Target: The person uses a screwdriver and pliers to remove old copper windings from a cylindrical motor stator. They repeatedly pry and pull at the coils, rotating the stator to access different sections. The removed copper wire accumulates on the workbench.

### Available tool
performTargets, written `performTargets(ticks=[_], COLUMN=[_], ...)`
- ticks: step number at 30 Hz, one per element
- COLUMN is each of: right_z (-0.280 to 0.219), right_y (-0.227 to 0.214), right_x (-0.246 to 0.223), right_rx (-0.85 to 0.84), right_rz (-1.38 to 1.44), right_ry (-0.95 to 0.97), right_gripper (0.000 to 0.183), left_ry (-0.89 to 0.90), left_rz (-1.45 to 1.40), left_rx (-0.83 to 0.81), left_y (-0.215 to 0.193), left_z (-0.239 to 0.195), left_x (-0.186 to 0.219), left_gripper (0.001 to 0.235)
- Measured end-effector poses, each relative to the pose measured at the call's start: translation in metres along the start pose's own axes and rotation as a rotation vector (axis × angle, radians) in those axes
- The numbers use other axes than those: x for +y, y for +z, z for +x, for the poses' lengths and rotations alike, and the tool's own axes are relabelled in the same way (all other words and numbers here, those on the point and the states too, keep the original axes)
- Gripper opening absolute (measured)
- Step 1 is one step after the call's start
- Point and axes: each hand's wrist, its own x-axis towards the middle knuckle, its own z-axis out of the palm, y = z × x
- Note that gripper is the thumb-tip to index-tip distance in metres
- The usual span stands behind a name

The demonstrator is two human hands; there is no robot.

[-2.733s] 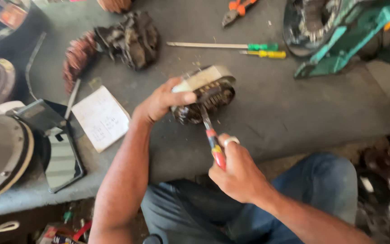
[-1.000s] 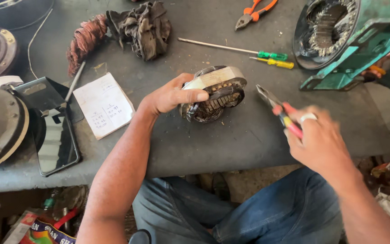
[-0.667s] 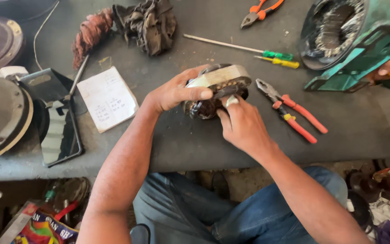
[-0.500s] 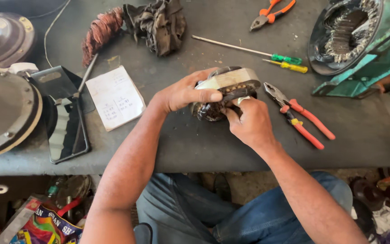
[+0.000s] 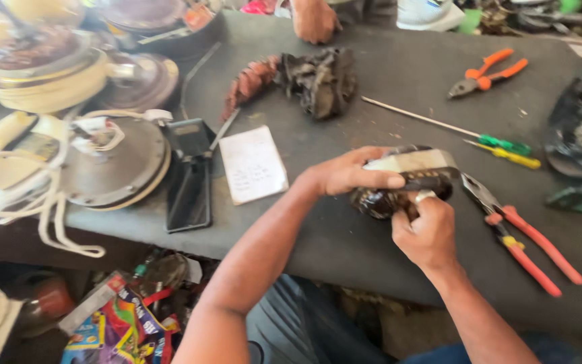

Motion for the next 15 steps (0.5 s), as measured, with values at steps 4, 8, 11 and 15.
performTargets(ticks=[4, 8, 11, 15], right_z=[-0.003, -0.003, -0.007, 0.013], right_y=[0.001, -0.001, -0.036, -0.096], right_x=[-0.007, -0.011, -0.02, 0.004], right_rx=[0.064, 0.079, 0.046, 0.08], right_rz=[0.033, 0.008, 0.094, 0.019], right_ry=[-0.08, -0.149, -0.296, -0.229], right_gripper=[0.013, 0.012, 0.013, 0.012], left_ry=[0.064, 0.007, -0.022, 0.123], left_rz=[-0.048, -0.065, -0.118, 0.047], left_rx=[-0.063, -0.077, 0.055, 0.021], left_y=[0.003, 0.004, 0.002, -0.005], left_z=[0.002, 0.004, 0.001, -0.002], left_x=[-0.002, -0.007, -0.011, -0.004], left_gripper=[0.085, 0.081, 0.089, 0.073])
